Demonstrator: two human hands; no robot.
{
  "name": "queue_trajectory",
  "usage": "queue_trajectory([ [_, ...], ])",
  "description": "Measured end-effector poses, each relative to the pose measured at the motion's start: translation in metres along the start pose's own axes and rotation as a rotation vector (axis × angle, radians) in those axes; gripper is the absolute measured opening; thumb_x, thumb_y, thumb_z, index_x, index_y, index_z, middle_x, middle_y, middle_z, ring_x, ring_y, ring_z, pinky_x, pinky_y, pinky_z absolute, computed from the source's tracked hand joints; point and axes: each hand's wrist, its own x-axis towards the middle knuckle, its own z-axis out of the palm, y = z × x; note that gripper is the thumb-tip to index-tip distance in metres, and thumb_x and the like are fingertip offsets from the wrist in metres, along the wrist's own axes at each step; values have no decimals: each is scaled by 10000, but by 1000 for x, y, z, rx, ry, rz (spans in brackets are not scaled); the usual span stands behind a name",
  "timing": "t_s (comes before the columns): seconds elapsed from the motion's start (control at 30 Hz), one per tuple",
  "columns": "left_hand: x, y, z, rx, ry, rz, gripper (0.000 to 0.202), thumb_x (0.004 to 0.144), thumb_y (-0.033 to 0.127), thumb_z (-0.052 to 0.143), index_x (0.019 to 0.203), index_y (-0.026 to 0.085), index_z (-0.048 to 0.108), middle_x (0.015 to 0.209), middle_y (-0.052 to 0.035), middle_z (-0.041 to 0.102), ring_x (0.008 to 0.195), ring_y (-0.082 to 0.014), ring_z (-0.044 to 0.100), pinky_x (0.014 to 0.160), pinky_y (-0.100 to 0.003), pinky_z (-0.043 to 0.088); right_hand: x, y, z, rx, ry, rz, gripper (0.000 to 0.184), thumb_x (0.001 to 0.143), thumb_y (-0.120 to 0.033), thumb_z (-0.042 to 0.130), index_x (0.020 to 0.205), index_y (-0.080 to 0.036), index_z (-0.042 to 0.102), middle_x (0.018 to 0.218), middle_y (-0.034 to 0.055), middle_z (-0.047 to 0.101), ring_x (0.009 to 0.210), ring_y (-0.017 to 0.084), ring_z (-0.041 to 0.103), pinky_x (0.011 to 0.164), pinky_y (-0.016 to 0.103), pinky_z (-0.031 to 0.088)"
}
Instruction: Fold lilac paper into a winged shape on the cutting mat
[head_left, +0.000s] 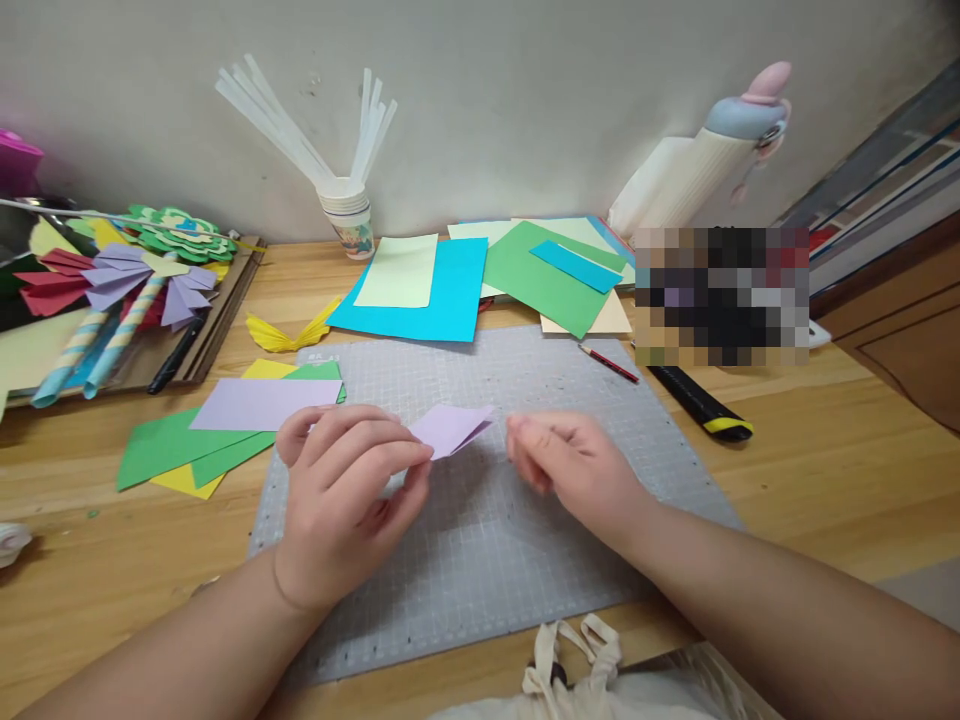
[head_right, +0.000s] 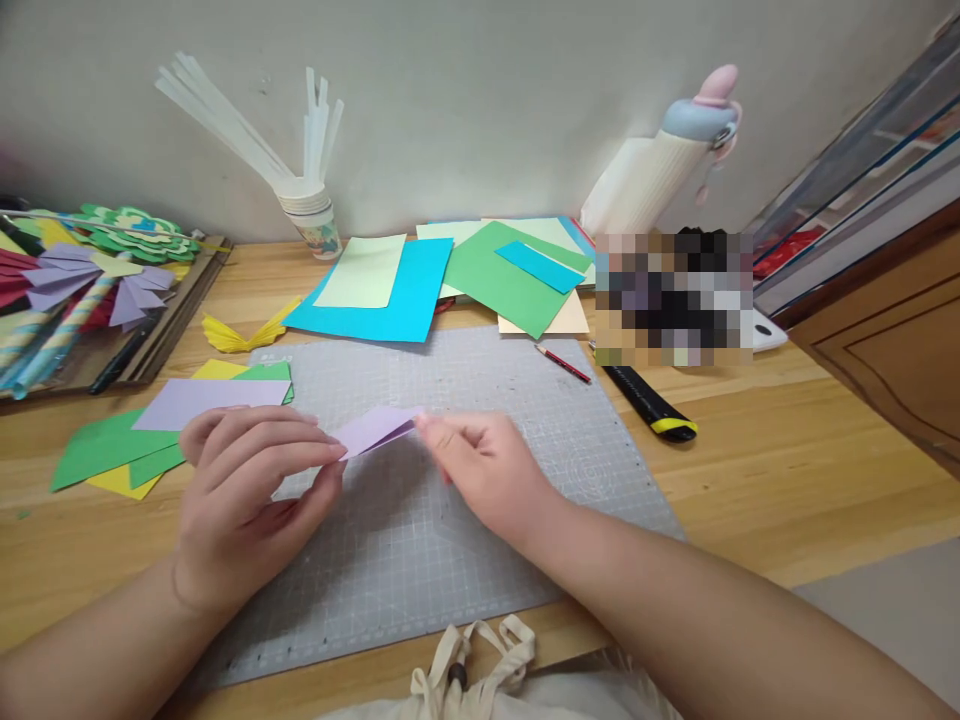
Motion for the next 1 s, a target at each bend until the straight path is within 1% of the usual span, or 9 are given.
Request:
queue_trajectory([
  [0.1,-2,5,1,54,2,97,158,785,97,696,817,235,626,760,26,735,816,-211,658,874,-449,320,-3,0,10,348,-360,346,499,906,-587,442,648,-176,557,511,-12,548,353,87,456,336,216,282],
  [0.2,-3,7,3,34,-26,156,129,813,113,686,842,231,641,779,34,748,829,-201,654,907,-437,296,-1,1,15,602,-396,494,377,824,-535,595,769,-163,574,574,-12,624,357,64,502,313,165,275],
  [0.33,-4,6,5,-29,-108,163,109,851,123,650,855,232,641,811,38,741,857,-186,643,949,-430,276,5,4,10,536,-466,540,310,843,-449,583,716,-171,534,517,-35,594,339,58,497,307,151,277],
  [0.43,-6,4,8,-39,-202,182,120,881,118,609,878,235,635,827,42,729,872,-173,627,970,-421,273,10,5,3,273,-501,575,282,905,-412,492,725,-195,500,508,-49,567,334,75,489,316,181,283],
  [0.5,-7,3,10,-14,-264,167,125,893,122,593,873,239,632,834,45,721,901,-176,620,985,-418,271,12,4,-1,-64,-406,480,294,912,-396,497,694,-200,487,516,-52,540,368,81,479,365,208,302],
  [0.6,-7,3,11,23,-380,116,139,912,143,563,829,241,618,818,51,706,925,-181,614,1012,-417,261,13,2,-11,-535,-300,86,220,906,-307,543,726,-185,579,623,-24,592,547,110,528,520,244,361],
  [0.67,-7,4,11,42,-459,81,162,916,135,537,815,237,611,811,51,700,929,-184,612,1027,-421,253,14,1,-18,-686,-388,-176,157,918,-200,508,904,-192,664,766,2,658,697,138,572,622,264,382],
  [0.73,-7,5,10,51,-494,50,171,910,126,522,820,240,613,815,48,697,936,-190,608,1038,-434,246,15,2,-24,-792,-518,-341,281,915,-128,470,1088,-214,675,857,19,676,750,148,585,640,271,371],
  [1.0,-9,7,10,39,-513,-28,146,908,169,529,842,250,632,828,36,686,945,-205,592,1041,-465,241,17,5,-27,-1039,-619,-489,380,940,-164,429,1237,-266,644,810,17,608,643,160,542,537,296,267],
])
